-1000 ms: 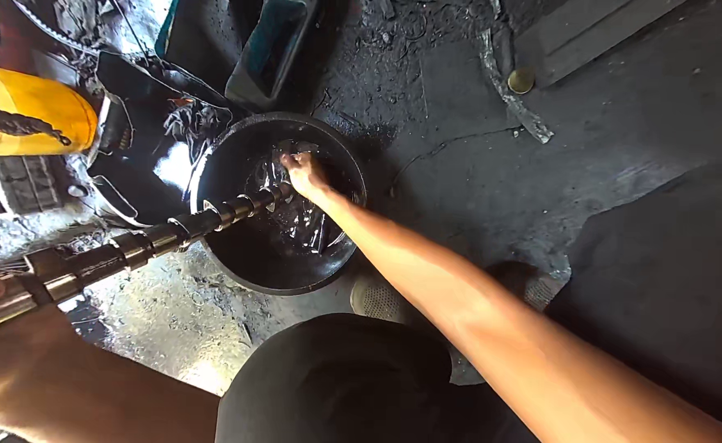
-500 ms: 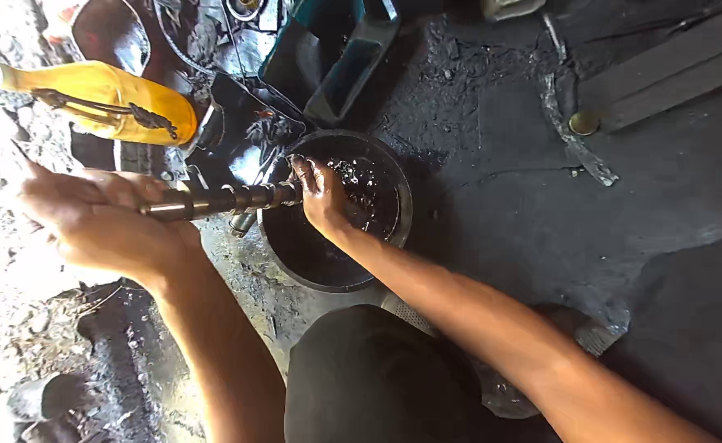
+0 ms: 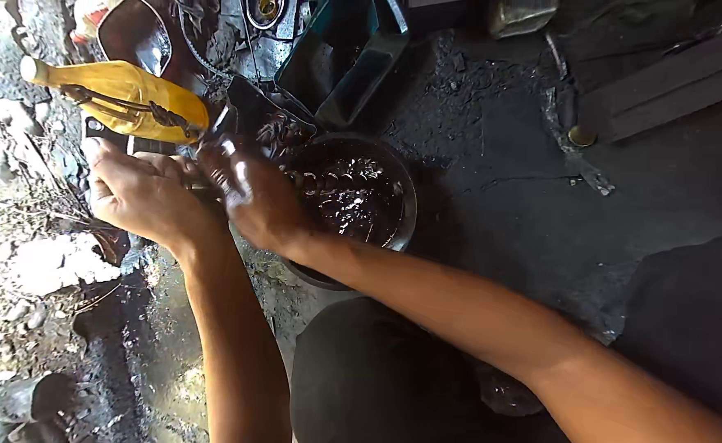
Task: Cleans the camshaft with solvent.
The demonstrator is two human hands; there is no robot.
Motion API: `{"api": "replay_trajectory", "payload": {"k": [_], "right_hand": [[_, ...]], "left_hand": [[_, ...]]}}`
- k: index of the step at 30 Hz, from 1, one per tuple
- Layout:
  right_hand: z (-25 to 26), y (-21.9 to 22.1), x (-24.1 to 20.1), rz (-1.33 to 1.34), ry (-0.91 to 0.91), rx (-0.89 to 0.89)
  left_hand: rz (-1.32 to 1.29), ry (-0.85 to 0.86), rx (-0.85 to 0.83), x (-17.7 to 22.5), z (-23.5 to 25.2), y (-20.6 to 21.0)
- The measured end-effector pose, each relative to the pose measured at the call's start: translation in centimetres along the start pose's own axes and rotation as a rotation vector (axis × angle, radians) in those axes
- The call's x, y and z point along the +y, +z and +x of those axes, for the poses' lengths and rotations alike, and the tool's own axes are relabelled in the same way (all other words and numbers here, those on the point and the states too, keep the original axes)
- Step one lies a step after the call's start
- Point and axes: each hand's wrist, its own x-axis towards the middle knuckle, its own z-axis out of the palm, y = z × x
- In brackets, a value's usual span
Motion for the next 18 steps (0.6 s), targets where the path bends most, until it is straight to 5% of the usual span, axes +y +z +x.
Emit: {"api": "replay_trajectory", "payload": {"k": [4, 7, 15, 18], "right_hand": [[-0.6, -0.4, 0.8, -0.417, -0.121, -0.054], [0.6, -1.5, 1.5, -0.231, -0.107, -0.103], [6.1, -4.4, 1.8, 0.179, 0.273, -0.525], [6.1, -4.8, 2.9, 0.266, 0.182, -0.407]], "left_hand": [[0.012, 0.016, -0.071, 0.6, -0.4, 0.5], [-0.106, 0.028, -0.158, 0.6, -0.5, 0.5], [-0.372, 0.100, -0.463, 0.2, -0.6, 0.5], [-0.367, 0.115, -0.525, 1.2, -0.9, 0.4]]}}
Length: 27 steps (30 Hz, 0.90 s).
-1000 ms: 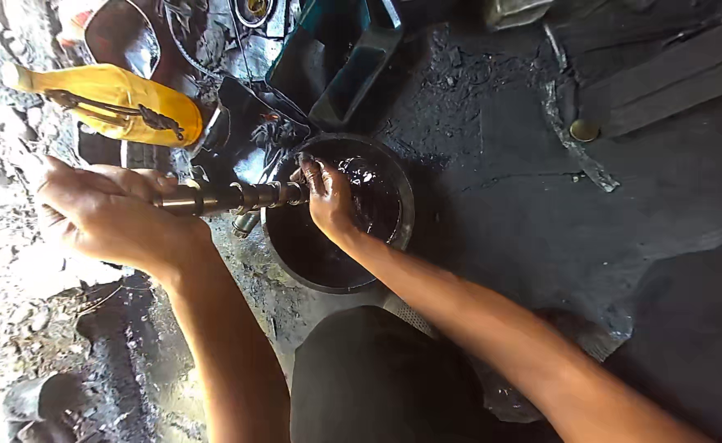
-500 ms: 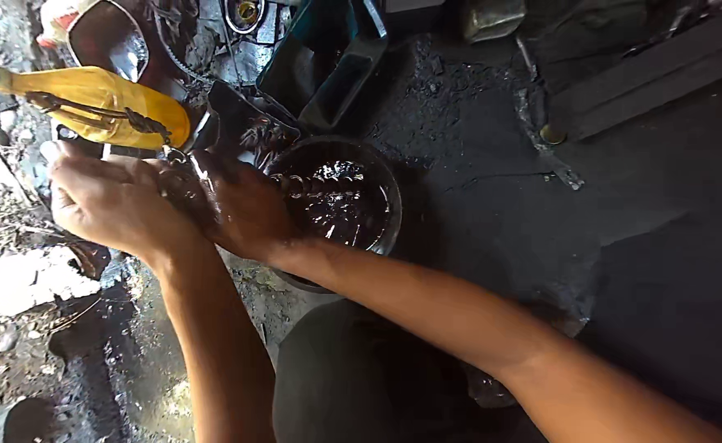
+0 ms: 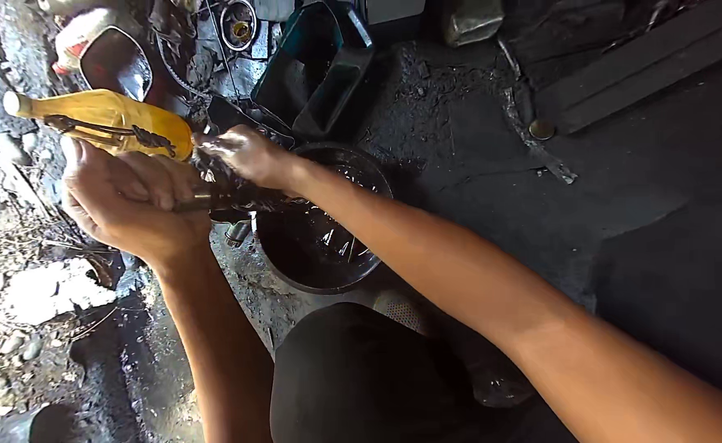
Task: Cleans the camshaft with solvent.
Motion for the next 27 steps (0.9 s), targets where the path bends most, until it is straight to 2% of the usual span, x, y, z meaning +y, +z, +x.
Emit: {"api": "replay_trajectory", "payload": {"k": [3, 6, 9, 12, 14, 16, 17, 18, 20, 22, 24, 25, 27], "right_hand": [[-1.7, -0.3, 1.0, -0.039, -0.103, 0.240], [-5.9, 2.3, 1.2, -0.138, -0.108, 0.409], [-6.3, 4.6, 3.4, -0.137, -0.210, 0.507], [-4.8, 3.2, 4.2, -0.134, -0.180, 0.401], [-3.9, 2.0, 4.6, -0.207, -0.255, 0.286], [-3.1, 0.6, 4.1, -0.071, -0.160, 0.156], [-3.2, -0.3, 3.4, -0.100, -0.104, 0.097], [-3.3, -0.8, 3.2, -0.156, -0.096, 0.092], [-3.2, -1.1, 4.1, -0.198, -0.155, 0.200], [-3.4, -0.8, 6.2, -0.087, -0.168, 0.293], [-4.1, 0.1, 8.1, 0.107, -0.158, 0.299], [-4.6, 0.6, 8.6, 0.133, -0.160, 0.321], [-4.9, 1.6, 8.9, 0.020, -0.127, 0.416]], "left_hand": [[0.085, -0.007, -0.042, 0.8, -0.3, -0.4], [0.126, -0.002, -0.042, 1.3, -0.3, -0.8], [0.110, -0.007, -0.218, 1.4, 0.2, -1.9], [-0.015, -0.088, -0.552, 0.5, 1.4, -5.2], [-0.138, -0.116, -0.711, 0.0, 2.3, -6.4], [-0.254, -0.171, -0.804, 0.1, 2.9, -5.8], [-0.311, -0.202, -0.867, 0.2, 3.1, -5.4], [-0.351, -0.221, -0.939, 0.4, 3.3, -4.9], [-0.366, -0.221, -1.041, 0.4, 3.8, -4.9], [-0.283, -0.190, -0.966, 0.5, 3.4, -5.0], [-0.091, -0.139, -0.790, 0.4, 3.0, -4.8], [0.006, -0.121, -0.686, 0.5, 2.7, -4.3], [0.156, -0.077, -0.407, 0.9, 1.2, -2.3]]}}
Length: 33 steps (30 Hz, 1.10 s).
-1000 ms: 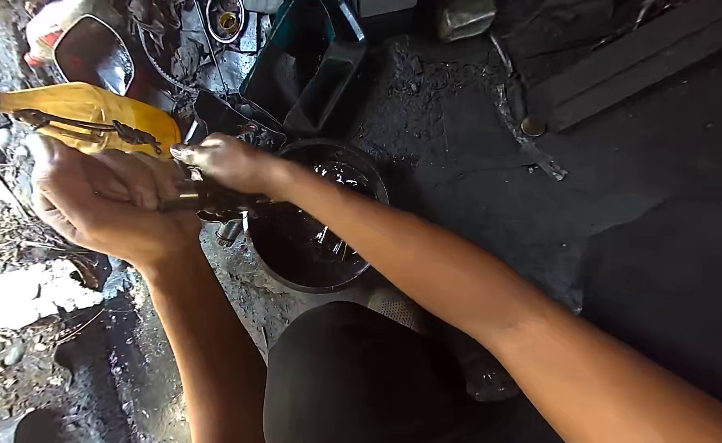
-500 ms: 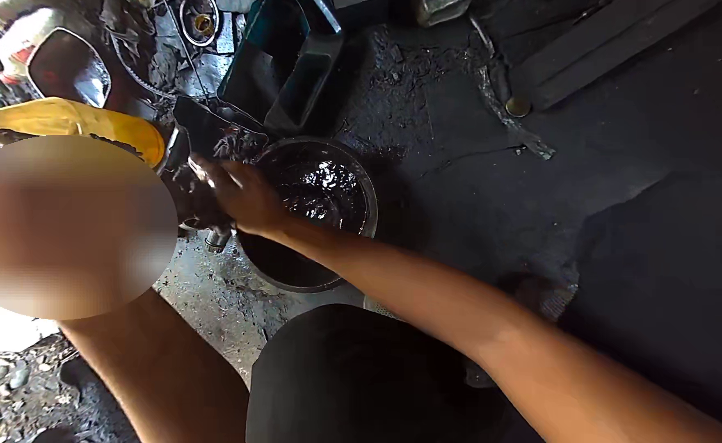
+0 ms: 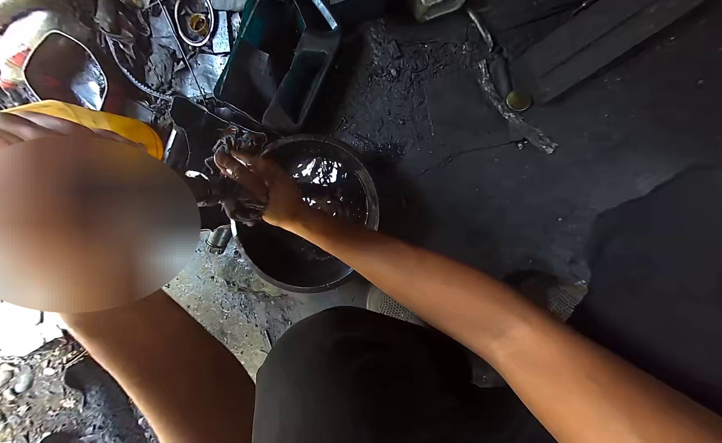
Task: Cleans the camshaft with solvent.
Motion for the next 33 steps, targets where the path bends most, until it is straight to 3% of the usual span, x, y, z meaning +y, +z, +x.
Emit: {"api": "replay_trajectory", "payload": {"k": [3, 6, 8, 13, 15, 20, 25, 29, 33], "right_hand": [[-0.2, 0.8, -1.6, -0.279, 0.031, 0.059], [1.0, 0.6, -1.9, -0.275, 0.103, -0.044], [2.4, 0.3, -1.2, -0.196, 0.079, -0.136], [4.7, -1.2, -0.9, -0.295, 0.029, -0.418], [5.3, -2.2, 0.3, -0.396, 0.006, -0.392], [4.4, -7.5, 3.2, -0.609, 0.266, -0.197], [0.2, -10.1, 4.8, -1.103, 0.569, -0.380], [-3.2, -8.4, 5.9, -1.383, 0.500, -0.466], [-3.8, -10.2, 8.6, -1.263, 0.500, -0.503]], "left_hand": [[0.014, -0.044, 0.482, 0.9, -0.8, 4.0], [-0.074, -0.020, 0.681, 0.0, -0.4, 4.1], [-0.144, -0.045, 0.619, -0.9, -0.6, 2.2], [-0.376, -0.027, 0.156, -2.5, -0.9, -2.7], [-0.412, -0.003, 0.136, -2.6, -0.9, -2.9], [-0.326, 0.063, 0.126, -3.4, -2.7, -4.4], [-0.266, 0.076, 0.108, -3.1, -4.0, -3.8], [-0.304, 0.030, 0.124, -3.4, -3.5, -3.6], [-0.394, 0.018, 0.125, -3.6, -2.7, -3.6]]}}
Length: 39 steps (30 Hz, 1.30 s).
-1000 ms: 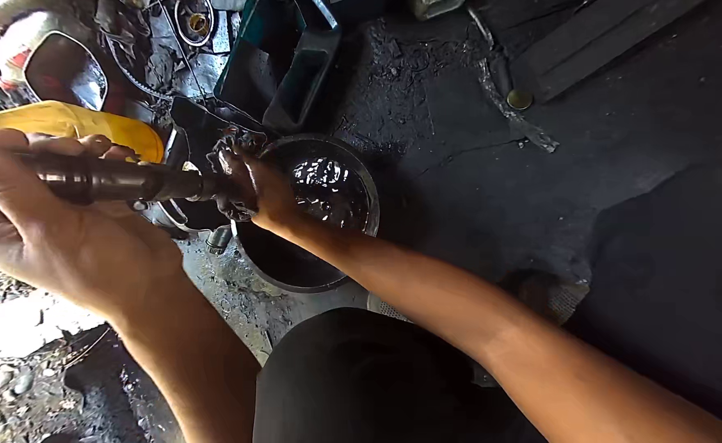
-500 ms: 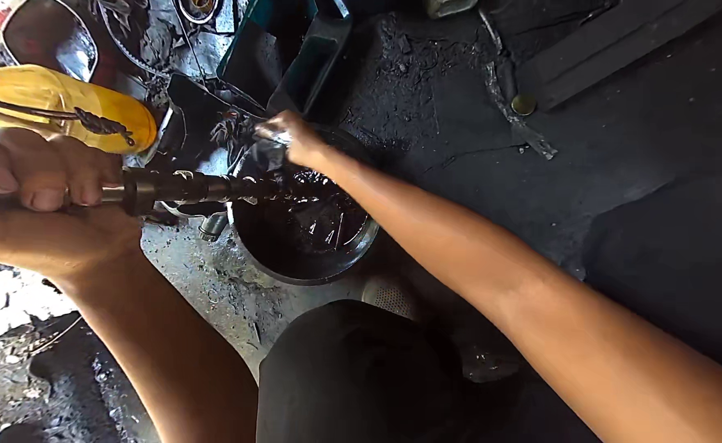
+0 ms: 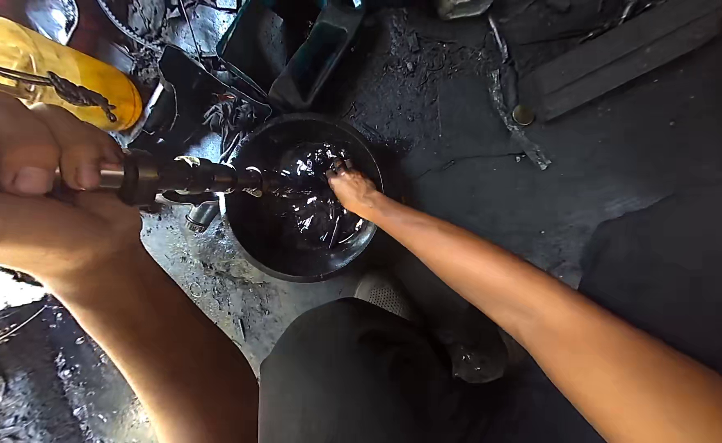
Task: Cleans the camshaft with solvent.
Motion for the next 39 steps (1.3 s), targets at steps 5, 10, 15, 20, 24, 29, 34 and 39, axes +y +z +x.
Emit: {"api": "replay_trajectory", "payload": {"k": [5, 10, 15, 20, 24, 29, 34, 39], "right_hand": [[0.6, -0.3, 0.7, 0.700, 0.012, 0.168], [-0.4, 2.2, -3.0, 0.796, -0.030, 0.222], [-1.0, 1.0, -3.8, 0.993, -0.032, 0.331], [-5.4, -1.7, -6.7, 0.916, -0.117, 0.498], [-7.1, -2.9, -9.6, 0.985, -0.253, 0.668], [-9.1, -4.0, -12.3, 1.079, -0.465, 0.690], [-9.2, -4.3, -14.2, 0.790, -0.490, 0.728], [-5.5, -5.8, -14.4, 0.781, -0.373, 0.801]], "left_hand": [[0.056, 0.012, 0.053, 0.3, 0.0, 0.9], [-0.039, 0.056, 0.026, -0.2, 0.2, 2.1], [-0.019, 0.109, -0.011, 0.3, 1.3, 4.7], [0.092, 0.157, 0.075, 0.1, 2.4, 7.0], [0.176, 0.166, 0.228, 0.0, 2.8, 7.6], [0.289, 0.189, 0.395, -0.4, 3.2, 8.2], [0.358, 0.185, 0.465, -0.4, 3.9, 9.4], [0.344, 0.133, 0.474, -0.2, 4.1, 9.8]]}}
